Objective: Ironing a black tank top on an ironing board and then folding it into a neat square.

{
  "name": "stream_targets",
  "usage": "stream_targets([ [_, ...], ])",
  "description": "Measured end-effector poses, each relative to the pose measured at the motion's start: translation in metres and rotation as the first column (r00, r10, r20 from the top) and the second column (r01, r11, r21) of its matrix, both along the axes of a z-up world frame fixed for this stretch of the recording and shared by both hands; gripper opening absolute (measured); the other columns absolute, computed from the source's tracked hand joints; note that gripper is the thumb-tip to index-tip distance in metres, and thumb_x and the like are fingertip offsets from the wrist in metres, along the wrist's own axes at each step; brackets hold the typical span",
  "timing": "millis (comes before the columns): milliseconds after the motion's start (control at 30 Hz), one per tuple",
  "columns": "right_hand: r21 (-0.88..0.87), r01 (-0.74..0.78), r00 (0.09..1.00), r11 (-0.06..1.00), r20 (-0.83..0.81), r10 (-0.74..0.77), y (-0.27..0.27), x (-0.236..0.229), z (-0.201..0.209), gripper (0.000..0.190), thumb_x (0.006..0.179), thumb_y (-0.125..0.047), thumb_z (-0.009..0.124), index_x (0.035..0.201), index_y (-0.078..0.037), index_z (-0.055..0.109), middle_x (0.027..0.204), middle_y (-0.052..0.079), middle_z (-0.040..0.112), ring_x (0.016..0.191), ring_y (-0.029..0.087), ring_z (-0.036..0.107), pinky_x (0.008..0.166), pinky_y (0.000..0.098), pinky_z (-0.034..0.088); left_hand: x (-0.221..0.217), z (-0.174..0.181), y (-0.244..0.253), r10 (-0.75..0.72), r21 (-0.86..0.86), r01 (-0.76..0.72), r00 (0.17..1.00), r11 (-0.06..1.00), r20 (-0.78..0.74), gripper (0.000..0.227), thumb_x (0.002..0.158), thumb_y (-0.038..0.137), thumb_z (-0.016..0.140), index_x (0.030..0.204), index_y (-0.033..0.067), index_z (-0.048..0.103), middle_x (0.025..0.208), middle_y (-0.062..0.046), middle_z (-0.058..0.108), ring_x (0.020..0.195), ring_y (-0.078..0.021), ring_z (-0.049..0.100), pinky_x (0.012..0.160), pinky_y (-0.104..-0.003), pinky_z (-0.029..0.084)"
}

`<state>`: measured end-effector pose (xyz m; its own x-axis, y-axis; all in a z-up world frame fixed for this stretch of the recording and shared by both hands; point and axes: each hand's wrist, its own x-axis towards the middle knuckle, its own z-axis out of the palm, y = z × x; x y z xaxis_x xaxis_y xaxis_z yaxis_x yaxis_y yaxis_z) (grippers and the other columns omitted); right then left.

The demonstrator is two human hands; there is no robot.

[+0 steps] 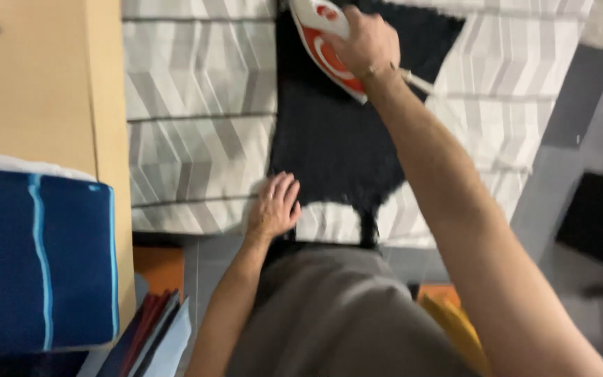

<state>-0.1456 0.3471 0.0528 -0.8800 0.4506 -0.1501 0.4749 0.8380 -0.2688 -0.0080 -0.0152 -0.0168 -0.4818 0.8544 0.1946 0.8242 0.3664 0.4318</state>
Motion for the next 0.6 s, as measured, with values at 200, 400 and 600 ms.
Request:
stream_targets([
  [200, 0.235, -0.146, 0.989, 0.961, 0.006, 0.149, -0.024, 0.032, 0.046, 0.059, 0.085, -0.077, 0.067, 0.105, -0.022, 0.069, 0.084, 0.009, 0.075, 0.073, 0.037, 0.073, 0.058, 0.0495, 0.056, -0.003, -0.006, 0.007, 0.029, 0.020, -0.029, 0.999, 0.999, 0.024, 0.050, 0.083, 0.025, 0.065, 0.129, 0.0046, 0.064, 0.137, -0.016, 0.058, 0.129, -0.0353, 0.053, 0.111, -0.052, 0.046],
  [400, 0.012, -0.151, 0.958, 0.988, 0.250, 0.143, 0.000, 0.069, 0.049, 0.068, 0.088, -0.071, 0.062, 0.137, -0.024, 0.066, 0.093, 0.019, 0.075, 0.084, 0.043, 0.071, 0.068, 0.0537, 0.055, -0.003, 0.008, 0.005, -0.009, 0.017, 0.010, 0.998, 1.000, -0.058, 0.042, 0.088, 0.024, 0.066, 0.126, 0.0045, 0.064, 0.133, -0.016, 0.060, 0.125, -0.0345, 0.057, 0.107, -0.051, 0.051],
  [600, 0.024, -0.014, 0.979, 1.000, 0.205, 0.009, 0.038, 0.078, 0.023, 0.061, 0.090, -0.068, 0.068, 0.131, -0.022, 0.069, 0.090, 0.016, 0.075, 0.075, 0.038, 0.072, 0.063, 0.0516, 0.057, -0.002, 0.009, 0.004, 0.005, 0.024, -0.004, 0.998, 1.000, -0.065, 0.040, 0.087, 0.023, 0.067, 0.122, 0.0041, 0.066, 0.130, -0.016, 0.062, 0.123, -0.0330, 0.058, 0.105, -0.051, 0.052],
])
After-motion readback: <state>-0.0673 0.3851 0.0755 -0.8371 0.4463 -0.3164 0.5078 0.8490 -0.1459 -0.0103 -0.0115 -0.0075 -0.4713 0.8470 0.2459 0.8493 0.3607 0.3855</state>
